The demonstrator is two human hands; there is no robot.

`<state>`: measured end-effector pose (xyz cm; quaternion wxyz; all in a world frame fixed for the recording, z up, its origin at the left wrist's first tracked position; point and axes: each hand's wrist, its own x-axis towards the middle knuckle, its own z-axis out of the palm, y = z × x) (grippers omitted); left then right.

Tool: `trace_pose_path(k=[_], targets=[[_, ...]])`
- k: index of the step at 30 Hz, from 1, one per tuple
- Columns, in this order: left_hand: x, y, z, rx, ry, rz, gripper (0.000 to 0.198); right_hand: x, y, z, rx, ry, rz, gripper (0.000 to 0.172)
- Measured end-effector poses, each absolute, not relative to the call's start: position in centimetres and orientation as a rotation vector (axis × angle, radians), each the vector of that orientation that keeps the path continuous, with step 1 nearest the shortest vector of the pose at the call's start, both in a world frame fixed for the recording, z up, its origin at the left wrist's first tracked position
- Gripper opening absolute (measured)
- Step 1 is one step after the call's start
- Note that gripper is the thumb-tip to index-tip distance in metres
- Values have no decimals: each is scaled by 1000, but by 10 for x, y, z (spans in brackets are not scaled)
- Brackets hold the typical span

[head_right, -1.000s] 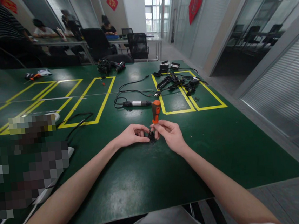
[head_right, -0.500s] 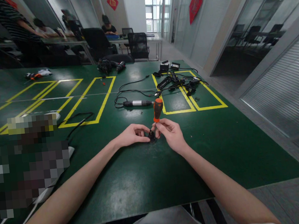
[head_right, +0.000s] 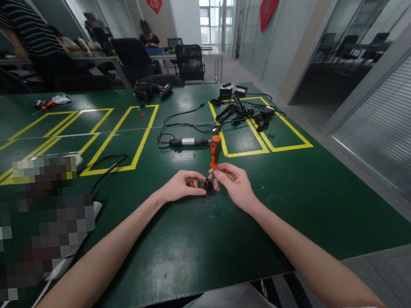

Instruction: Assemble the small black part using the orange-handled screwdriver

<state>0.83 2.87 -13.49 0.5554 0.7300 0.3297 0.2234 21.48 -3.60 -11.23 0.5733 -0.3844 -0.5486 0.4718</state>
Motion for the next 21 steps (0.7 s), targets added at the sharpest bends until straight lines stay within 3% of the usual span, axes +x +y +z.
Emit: trace_pose_path(k=[21], targets=[[8,28,-134,1723,790,536,48,215,-39,-112,-929,-1285,1103,27]])
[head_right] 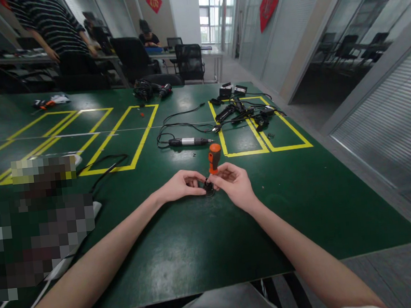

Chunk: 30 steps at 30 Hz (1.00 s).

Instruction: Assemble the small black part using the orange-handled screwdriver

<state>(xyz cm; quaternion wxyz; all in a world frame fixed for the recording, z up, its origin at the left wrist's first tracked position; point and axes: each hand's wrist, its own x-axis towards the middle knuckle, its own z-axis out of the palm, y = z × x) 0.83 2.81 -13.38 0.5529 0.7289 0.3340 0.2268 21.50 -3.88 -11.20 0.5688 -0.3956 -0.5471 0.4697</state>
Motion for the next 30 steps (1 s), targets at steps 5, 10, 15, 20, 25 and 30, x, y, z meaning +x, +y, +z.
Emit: trace_pose_path(k=[5,10,15,20,25,30], targets=[[8,28,-134,1728,775,534,48,215,-38,-112,-904,-1316,1140,27],[8,28,-134,1724,776,538,47,215,-38,-114,-828,-1281,1183,31],[9,28,-133,1716,775,538,47,214,-39,-113,-892,-1310,1132,26],[9,28,-134,1713,778,533,47,214,-36,-112,-879,-1301,1149,28],[9,29,-137,1712,783,539,47,216,-35,-114,-872,-1268,1144,31],[8,29,-136,1721,774,541,47,216,-36,-113,-939,-1261,1074,30]])
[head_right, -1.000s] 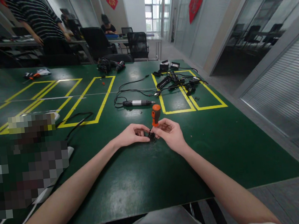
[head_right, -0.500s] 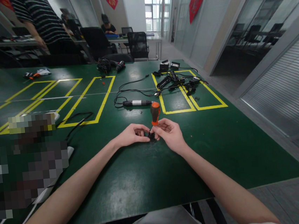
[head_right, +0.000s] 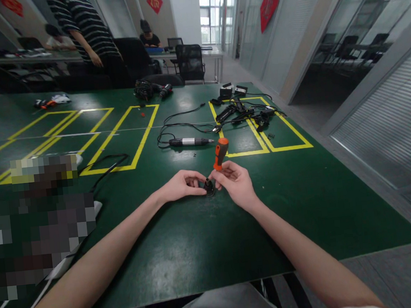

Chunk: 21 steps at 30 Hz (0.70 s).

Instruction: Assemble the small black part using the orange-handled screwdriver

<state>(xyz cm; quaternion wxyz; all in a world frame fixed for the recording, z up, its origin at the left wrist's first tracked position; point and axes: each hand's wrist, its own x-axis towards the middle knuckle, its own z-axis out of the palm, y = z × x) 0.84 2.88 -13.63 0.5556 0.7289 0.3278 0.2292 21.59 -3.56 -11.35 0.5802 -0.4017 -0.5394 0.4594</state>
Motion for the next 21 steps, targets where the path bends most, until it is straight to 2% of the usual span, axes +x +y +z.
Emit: trace_pose_path(k=[10,21], targets=[[9,28,-134,1716,776,539,46,215,-38,-112,-846,-1328,1108,29],[8,28,-134,1728,775,537,48,215,-37,-110,-940,-1337,1004,26]])
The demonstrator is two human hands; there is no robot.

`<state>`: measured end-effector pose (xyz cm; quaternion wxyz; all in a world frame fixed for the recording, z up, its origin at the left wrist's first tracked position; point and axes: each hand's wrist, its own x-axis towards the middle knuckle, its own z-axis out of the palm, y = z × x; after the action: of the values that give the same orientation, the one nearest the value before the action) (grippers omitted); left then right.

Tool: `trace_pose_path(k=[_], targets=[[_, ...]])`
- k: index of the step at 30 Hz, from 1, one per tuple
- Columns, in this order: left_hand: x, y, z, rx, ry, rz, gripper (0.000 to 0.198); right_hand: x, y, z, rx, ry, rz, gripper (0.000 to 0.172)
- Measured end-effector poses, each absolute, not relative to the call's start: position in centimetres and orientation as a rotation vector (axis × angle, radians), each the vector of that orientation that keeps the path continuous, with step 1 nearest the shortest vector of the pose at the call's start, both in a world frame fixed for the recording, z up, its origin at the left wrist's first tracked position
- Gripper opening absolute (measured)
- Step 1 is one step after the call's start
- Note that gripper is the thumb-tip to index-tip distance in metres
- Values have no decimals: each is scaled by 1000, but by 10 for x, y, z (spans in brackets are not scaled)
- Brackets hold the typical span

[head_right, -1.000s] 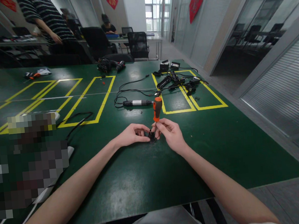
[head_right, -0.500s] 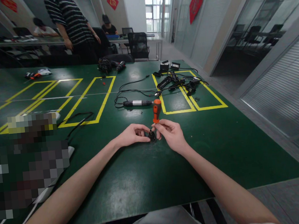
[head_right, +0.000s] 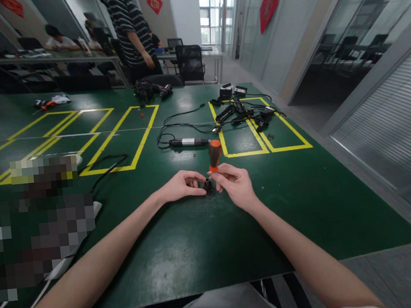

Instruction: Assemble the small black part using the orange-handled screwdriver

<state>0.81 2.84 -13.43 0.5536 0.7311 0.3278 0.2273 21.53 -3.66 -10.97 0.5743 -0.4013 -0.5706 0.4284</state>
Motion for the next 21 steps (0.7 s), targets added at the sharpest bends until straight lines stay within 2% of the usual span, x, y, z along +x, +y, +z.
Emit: trace_pose_path(k=[6,17,21], targets=[[9,28,-134,1735,790,542,47,216,-38,-112,-852,-1280,1083,30],[8,28,-133,1733,774,532,48,215,-37,-111,-947,-1300,1004,23],[8,28,-134,1741,785,537,46,215,-38,-111,-894,-1286,1075,28]])
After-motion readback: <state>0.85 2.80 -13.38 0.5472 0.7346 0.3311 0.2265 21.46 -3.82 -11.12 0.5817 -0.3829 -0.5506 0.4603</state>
